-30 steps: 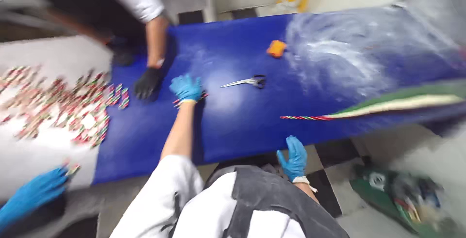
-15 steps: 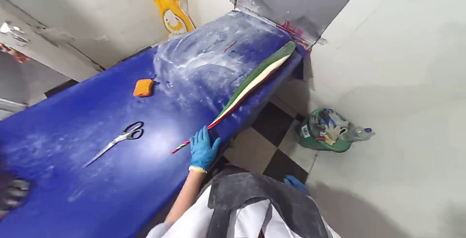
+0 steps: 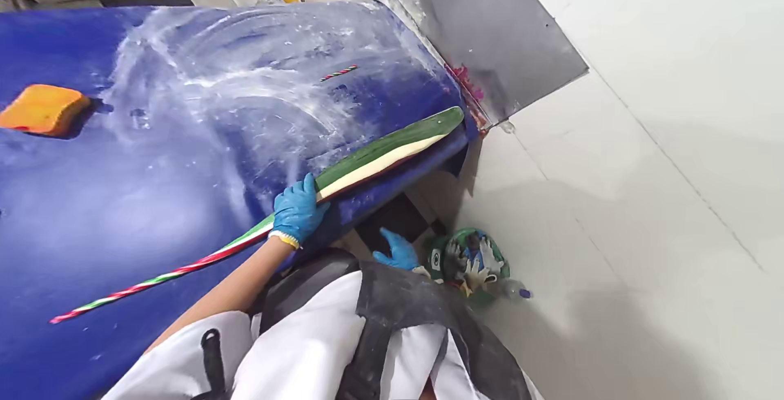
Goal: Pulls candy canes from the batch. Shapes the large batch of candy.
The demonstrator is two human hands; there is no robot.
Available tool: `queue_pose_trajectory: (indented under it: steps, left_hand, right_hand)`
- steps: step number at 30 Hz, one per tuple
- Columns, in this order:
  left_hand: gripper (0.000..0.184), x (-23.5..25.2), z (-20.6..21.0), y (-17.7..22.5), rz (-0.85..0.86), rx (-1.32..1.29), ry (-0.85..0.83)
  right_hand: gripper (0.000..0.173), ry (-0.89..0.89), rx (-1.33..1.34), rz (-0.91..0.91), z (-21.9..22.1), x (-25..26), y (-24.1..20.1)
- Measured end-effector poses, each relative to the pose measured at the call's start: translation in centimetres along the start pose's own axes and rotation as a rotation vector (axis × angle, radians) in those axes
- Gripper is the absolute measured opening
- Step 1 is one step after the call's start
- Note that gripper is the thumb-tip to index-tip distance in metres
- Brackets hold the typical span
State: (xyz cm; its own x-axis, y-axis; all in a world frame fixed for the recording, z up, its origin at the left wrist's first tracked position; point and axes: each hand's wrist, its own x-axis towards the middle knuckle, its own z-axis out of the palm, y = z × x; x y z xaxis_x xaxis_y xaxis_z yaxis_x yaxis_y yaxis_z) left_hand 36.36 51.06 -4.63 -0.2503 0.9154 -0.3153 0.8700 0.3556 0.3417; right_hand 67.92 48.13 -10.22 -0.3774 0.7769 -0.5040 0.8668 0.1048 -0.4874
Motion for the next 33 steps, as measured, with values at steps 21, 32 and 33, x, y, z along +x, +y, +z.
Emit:
queue_pose_trajectory:
  steps: [21, 32, 33]
  left_hand:
    - [0.107, 15.4, -3.2, 12.8, -0.204, 0.104, -0.071]
    - [0.061, 9.4, 5.9, 16.1, -0.21, 0.078, 0.644]
    - [0.057, 7.8, 7.4, 16.9, -0.198, 0.087, 0.713]
  right_hand:
    - [0.121, -0.048, -0.856, -0.512, -33.7, 32.5, -0.8]
    - [0.091, 0.288, -0.512, -0.897, -34.2, 30.3, 8.0]
    - [0.074, 0.234, -0.497, -0.816, -36.3, 30.4, 8.6]
